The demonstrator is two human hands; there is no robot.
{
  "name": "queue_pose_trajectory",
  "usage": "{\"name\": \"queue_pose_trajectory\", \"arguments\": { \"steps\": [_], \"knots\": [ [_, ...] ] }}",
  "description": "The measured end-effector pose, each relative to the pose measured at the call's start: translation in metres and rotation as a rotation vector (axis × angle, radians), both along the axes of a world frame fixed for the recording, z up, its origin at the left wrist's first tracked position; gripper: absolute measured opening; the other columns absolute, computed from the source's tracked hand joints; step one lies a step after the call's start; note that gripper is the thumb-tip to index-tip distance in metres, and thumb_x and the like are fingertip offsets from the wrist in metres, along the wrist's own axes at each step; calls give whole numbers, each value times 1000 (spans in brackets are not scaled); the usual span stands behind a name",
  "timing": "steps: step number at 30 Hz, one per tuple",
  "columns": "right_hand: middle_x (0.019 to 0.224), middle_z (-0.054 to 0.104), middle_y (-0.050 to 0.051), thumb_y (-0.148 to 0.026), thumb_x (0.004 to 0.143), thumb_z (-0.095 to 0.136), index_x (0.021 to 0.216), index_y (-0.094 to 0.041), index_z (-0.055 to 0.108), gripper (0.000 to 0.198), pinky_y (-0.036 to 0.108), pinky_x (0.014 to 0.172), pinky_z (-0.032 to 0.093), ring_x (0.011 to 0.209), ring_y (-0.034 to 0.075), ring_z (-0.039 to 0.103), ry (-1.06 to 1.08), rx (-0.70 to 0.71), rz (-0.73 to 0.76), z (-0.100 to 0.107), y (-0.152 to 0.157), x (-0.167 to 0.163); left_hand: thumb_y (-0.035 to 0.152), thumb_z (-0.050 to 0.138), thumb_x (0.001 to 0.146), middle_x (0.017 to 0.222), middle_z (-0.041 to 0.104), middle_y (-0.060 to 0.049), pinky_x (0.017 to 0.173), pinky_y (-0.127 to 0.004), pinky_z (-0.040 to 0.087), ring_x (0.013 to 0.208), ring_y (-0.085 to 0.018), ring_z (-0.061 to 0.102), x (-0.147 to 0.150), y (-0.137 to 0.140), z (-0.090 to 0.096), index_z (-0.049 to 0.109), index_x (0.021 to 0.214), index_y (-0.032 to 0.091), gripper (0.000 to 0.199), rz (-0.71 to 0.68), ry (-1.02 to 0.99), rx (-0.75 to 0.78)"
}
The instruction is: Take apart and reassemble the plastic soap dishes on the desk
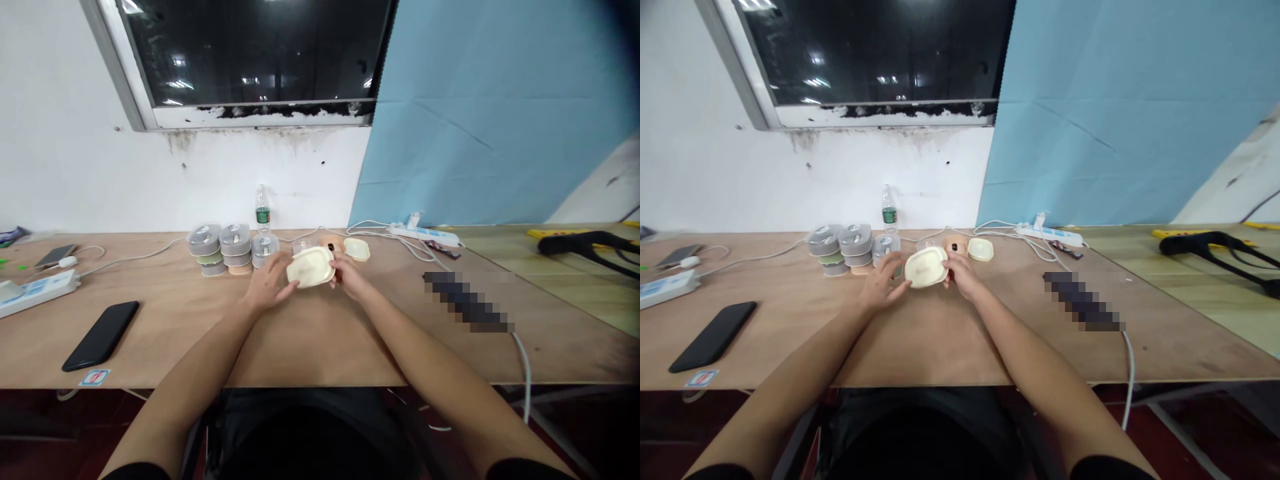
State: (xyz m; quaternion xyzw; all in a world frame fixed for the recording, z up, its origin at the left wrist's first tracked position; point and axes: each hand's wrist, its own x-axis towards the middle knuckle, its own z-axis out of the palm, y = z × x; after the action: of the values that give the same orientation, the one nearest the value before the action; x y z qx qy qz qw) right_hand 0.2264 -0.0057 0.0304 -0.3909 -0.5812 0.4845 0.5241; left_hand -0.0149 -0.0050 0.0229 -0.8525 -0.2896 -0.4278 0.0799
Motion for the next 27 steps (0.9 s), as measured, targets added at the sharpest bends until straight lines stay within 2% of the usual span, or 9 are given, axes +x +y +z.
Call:
{"name": "queue_pose_trajectory", "arguments": {
  "steps": [3, 6, 8, 10, 12, 14, 17, 23, 27],
  "knots": [
    [45, 46, -6, -41, 69, 56, 71, -21, 47, 22, 21, 35, 30, 35, 9, 39, -159, -227, 201, -5, 3, 9, 50, 50, 89, 112, 64, -10, 81, -33, 52, 99, -22, 63, 7, -5, -3, 55, 120, 19, 44, -74, 211, -150],
    [42, 47, -5, -46, 70, 61, 65, -20, 46, 30, 21, 36, 26, 34, 9, 39, -566, -325, 207, -12, 7, 24, 57, 50, 86, 114, 63, -9, 82, -34, 51, 99, -23, 63, 13, -6, -7, 60, 118, 22, 48, -86, 383, -277],
    [42, 47, -5, -47, 71, 65, 61, -20, 46, 35, 21, 39, 26, 37, 9, 40, -794, -224, 95, -19, 12, 31, 58, 50, 85, 116, 62, -9, 85, -35, 50, 102, -24, 61, 15, -5, -9, 62, 116, 23, 48, -99, 457, -321],
    [49, 50, -3, -46, 72, 65, 62, -19, 49, 33, 22, 45, 29, 45, 10, 44, -892, -21, -120, -26, 20, 35, 58, 50, 86, 115, 61, -8, 85, -35, 50, 101, -24, 61, 16, -5, -10, 64, 115, 23, 48, -99, 484, -349],
    [60, 56, -1, -41, 76, 62, 75, -18, 57, 23, 23, 52, 34, 55, 13, 50, -884, 157, -363, -34, 30, 38, 57, 49, 87, 114, 61, -8, 86, -34, 49, 102, -24, 60, 16, -4, -10, 63, 116, 23, 47, -94, 486, -359],
    [72, 61, 1, -35, 81, 57, 101, -18, 60, 27, 25, 60, 39, 64, 15, 55, -842, 241, -529, -41, 40, 41, 56, 49, 87, 114, 61, -8, 88, -34, 48, 103, -24, 59, 16, -4, -10, 63, 116, 22, 47, -97, 482, -359],
    [80, 64, 3, -31, 83, 54, 124, -18, 51, 44, 28, 66, 42, 71, 18, 58, -840, 224, -584, -49, 52, 48, 56, 50, 88, 114, 61, -9, 89, -34, 48, 104, -24, 59, 16, -4, -10, 63, 117, 21, 47, -103, 479, -355],
    [78, 64, 2, -24, 78, 54, 94, -20, 58, 17, 28, 69, 41, 75, 18, 58, -860, 197, -606, -50, 54, 54, 55, 51, 87, 114, 61, -9, 88, -35, 48, 104, -24, 60, 16, -2, -13, 62, 117, 21, 47, -103, 465, -349],
    [70, 59, -2, -25, 73, 60, 87, -21, 52, 17, 26, 64, 40, 67, 16, 55, -746, 176, -681, -48, 52, 51, 55, 51, 87, 115, 61, -9, 87, -35, 49, 104, -24, 60, 15, -1, -12, 61, 117, 21, 46, -102, 450, -358]
  ]
}}
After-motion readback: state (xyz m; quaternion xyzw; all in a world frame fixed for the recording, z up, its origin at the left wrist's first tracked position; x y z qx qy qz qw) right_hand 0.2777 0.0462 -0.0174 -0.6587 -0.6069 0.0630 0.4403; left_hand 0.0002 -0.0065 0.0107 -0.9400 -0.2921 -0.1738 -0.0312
